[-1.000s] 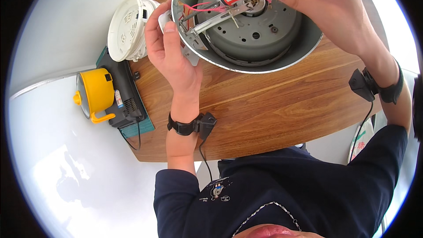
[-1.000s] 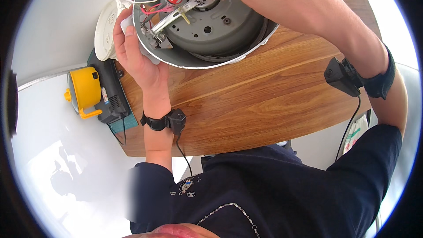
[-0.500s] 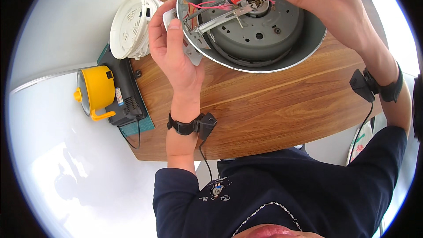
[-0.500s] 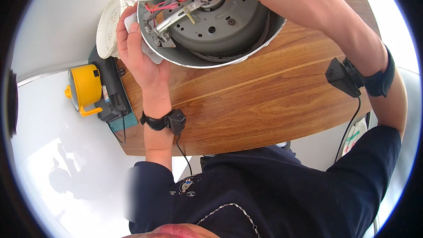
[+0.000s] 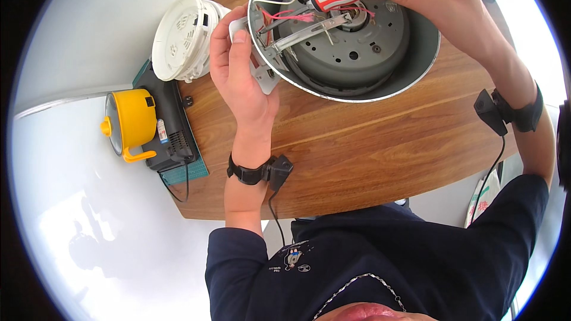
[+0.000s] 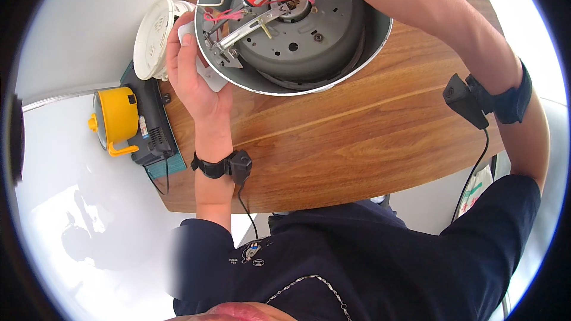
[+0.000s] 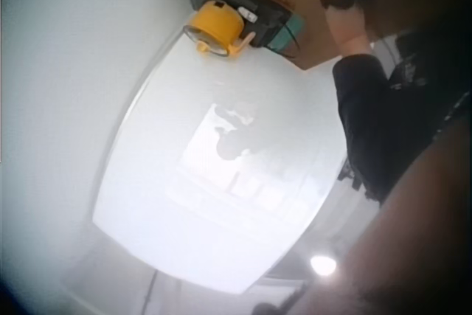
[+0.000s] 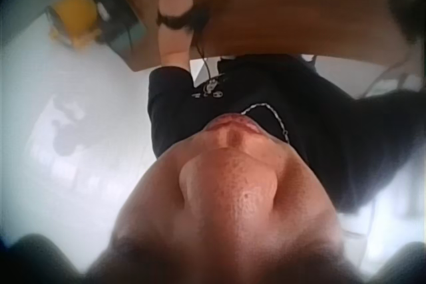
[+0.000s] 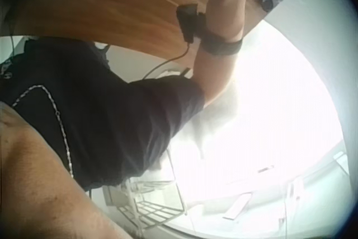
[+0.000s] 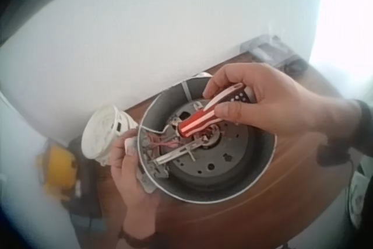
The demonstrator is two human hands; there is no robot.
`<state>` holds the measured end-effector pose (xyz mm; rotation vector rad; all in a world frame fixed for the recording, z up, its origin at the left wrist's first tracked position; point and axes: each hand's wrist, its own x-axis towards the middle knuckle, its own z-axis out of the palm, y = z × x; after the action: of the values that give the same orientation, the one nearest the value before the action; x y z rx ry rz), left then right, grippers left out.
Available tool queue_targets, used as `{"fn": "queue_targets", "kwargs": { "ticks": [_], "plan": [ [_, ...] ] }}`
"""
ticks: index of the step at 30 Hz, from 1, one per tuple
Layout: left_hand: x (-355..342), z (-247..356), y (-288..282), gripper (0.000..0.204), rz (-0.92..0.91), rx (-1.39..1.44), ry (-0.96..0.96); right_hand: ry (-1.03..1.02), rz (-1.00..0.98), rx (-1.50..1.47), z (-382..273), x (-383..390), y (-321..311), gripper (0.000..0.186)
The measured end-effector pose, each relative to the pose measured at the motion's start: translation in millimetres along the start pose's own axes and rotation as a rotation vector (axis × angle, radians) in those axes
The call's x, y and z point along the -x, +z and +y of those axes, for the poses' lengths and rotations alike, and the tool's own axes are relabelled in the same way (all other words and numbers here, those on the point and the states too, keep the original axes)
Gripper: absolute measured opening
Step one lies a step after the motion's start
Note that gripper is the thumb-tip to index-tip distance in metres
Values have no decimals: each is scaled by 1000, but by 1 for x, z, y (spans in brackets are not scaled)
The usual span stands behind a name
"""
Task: The person uses a screwdriver to tighten screws on the internal components of a disassembled appliance. They manipulate wires and small parts within the device's housing on a wooden table.
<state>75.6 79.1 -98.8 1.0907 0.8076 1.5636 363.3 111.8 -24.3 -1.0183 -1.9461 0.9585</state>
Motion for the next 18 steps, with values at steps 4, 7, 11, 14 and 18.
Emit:
{"fn": "queue_targets", "kwargs": {
  "ticks": [4,7,11,14,18],
  "plan": [
    [-2,14,2,36,34,-5,-166,-54,-13,19,3,3,1,32],
    [-3,22,6,40,64,21,-247,-63,7,45,-1,4,3,31],
    [-4,24,4,45,47,33,-281,-64,12,71,-3,5,6,32],
    [-5,23,2,47,76,75,-326,-82,16,106,-2,7,5,32],
    [-5,27,4,49,126,57,-376,-155,24,239,-26,12,5,34]
  ]
}}
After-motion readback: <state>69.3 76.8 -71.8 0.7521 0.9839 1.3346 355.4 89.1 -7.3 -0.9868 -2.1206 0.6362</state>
